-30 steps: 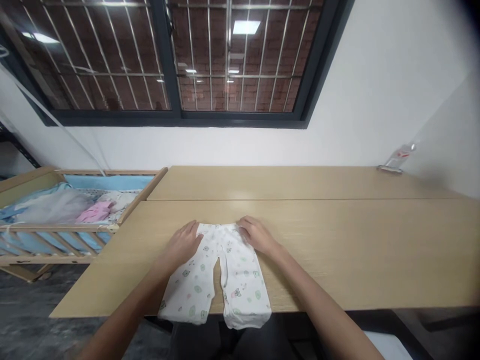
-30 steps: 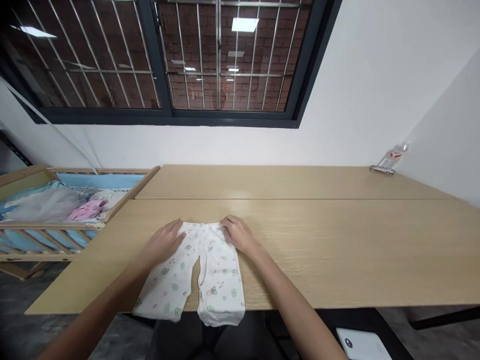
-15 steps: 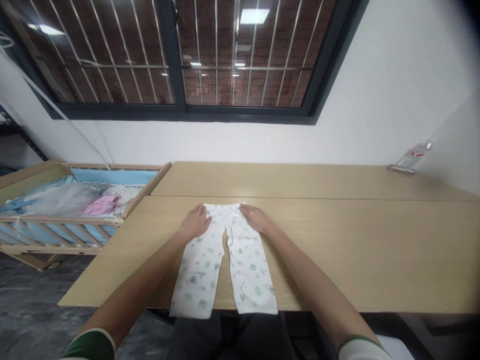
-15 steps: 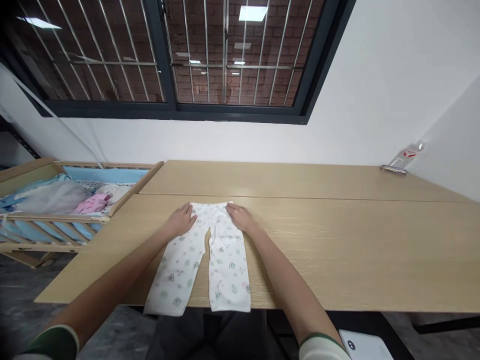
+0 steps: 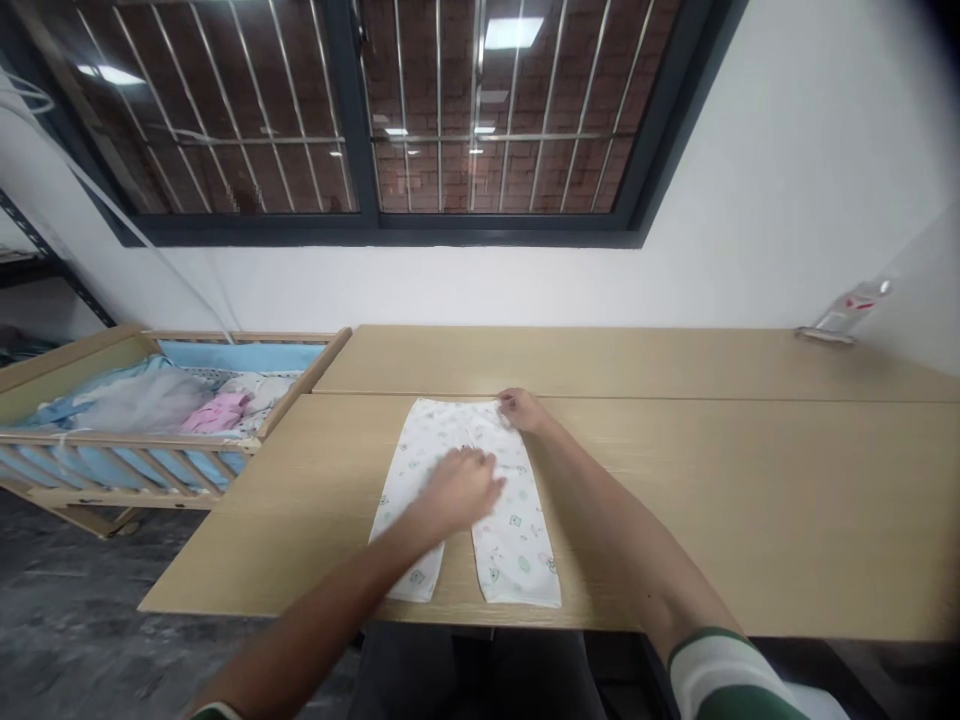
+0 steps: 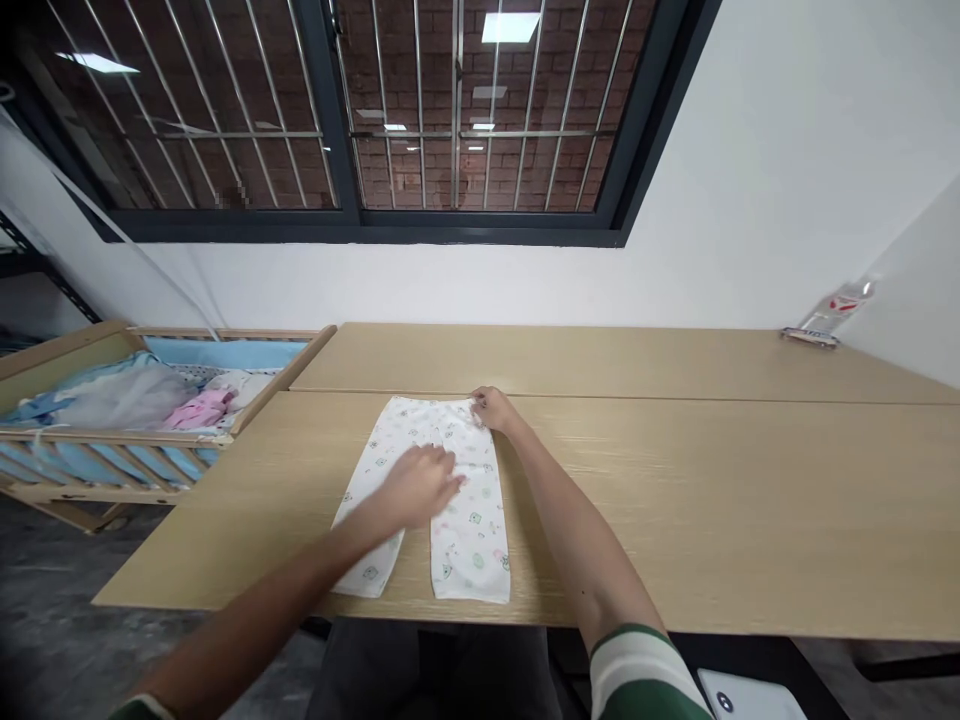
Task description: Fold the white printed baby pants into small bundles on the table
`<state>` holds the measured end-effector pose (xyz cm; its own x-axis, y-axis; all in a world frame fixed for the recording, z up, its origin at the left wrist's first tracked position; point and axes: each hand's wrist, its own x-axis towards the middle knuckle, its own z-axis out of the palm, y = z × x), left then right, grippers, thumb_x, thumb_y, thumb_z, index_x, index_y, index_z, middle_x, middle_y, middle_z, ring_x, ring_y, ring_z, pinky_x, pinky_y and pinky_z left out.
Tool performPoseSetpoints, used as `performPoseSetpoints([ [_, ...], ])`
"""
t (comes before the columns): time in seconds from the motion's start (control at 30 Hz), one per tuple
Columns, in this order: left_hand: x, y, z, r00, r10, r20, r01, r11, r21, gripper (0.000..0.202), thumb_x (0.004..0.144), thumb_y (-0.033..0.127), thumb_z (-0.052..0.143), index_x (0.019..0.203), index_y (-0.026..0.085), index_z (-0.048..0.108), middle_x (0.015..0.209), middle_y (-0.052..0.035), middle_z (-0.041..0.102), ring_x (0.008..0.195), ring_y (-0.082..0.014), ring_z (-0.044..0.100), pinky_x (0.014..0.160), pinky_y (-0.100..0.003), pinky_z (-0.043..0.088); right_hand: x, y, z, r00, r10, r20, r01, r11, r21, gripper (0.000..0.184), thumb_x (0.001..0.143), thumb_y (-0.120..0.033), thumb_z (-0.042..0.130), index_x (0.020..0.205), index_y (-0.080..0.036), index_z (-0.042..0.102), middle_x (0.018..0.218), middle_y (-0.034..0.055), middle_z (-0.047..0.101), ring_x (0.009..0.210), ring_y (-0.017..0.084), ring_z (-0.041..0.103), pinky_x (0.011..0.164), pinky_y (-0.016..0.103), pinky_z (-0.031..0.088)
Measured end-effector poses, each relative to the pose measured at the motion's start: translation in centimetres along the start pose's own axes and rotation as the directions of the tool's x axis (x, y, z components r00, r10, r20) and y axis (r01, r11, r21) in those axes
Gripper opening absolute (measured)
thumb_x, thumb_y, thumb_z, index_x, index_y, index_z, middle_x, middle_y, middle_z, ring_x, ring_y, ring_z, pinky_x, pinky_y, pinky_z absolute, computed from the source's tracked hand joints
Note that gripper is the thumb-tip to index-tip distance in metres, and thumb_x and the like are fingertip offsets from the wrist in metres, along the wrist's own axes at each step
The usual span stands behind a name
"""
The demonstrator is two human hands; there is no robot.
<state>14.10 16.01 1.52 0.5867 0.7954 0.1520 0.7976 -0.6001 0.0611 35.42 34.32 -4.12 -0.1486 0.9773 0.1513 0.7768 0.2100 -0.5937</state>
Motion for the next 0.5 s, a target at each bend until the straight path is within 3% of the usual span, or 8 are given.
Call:
performPoseSetpoints([
  [0.1, -2.8, 6.3, -0.1, 0.991, 0.098, 0.092, -0.085, 0.987, -0.134, 0.051, 0.1, 0.052, 0.034, 0.1, 0.014, 0.068, 0.087, -0.0116, 0.073, 0.081, -0.0285, 0.071, 0.075, -0.042, 0.053, 0.4, 0.2, 0.2, 0.994, 0.107, -0.038, -0.105, 0.993, 0.055, 0.029, 0.083, -0.021, 0.07, 0.11, -0.012, 0.071, 0.1, 0.0116, 0.076, 0.087, 0.02, 0.071, 0.082, 0.029, 0.055],
  [0.2, -4.3, 9.9, 0.8, 0.976, 0.094, 0.198, -0.05, 0.975, -0.217, 0.057, 0.095, 0.061, 0.04, 0.097, 0.013, 0.07, 0.084, -0.0147, 0.073, 0.08, -0.0333, 0.071, 0.073, -0.046, 0.054, 0.3, 0.0, 0.1, 0.983, 0.18, -0.044, -0.174, 0.979, 0.109, 0.024, 0.081, -0.025, 0.073, 0.102, -0.012, 0.073, 0.094, 0.0115, 0.076, 0.082, 0.019, 0.07, 0.076, 0.027, 0.054],
  [0.3, -4.3, 10.9, 1.6, 0.964, 0.038, 0.263, 0.027, 0.971, -0.237, 0.052, 0.094, 0.056, 0.043, 0.097, 0.012, 0.071, 0.087, -0.0161, 0.074, 0.083, -0.0345, 0.072, 0.074, -0.047, 0.055, 0.3, -0.3, -0.3, 0.975, 0.221, -0.027, -0.214, 0.964, 0.159, 0.02, 0.079, -0.027, 0.076, 0.092, -0.013, 0.074, 0.087, 0.0094, 0.076, 0.08, 0.019, 0.07, 0.073, 0.025, 0.053],
  [0.5, -4.2, 10.2, 1.7, 0.957, 0.038, 0.287, 0.047, 0.958, -0.283, 0.038, 0.093, 0.036, 0.042, 0.095, 0.013, 0.071, 0.09, -0.0166, 0.075, 0.083, -0.0328, 0.072, 0.075, -0.044, 0.053, 0.6, -0.9, -0.8, 0.96, 0.282, 0.003, -0.275, 0.935, 0.226, 0.014, 0.075, -0.025, 0.078, 0.074, -0.014, 0.07, 0.074, 0.0044, 0.073, 0.073, 0.017, 0.067, 0.067, 0.023, 0.049],
])
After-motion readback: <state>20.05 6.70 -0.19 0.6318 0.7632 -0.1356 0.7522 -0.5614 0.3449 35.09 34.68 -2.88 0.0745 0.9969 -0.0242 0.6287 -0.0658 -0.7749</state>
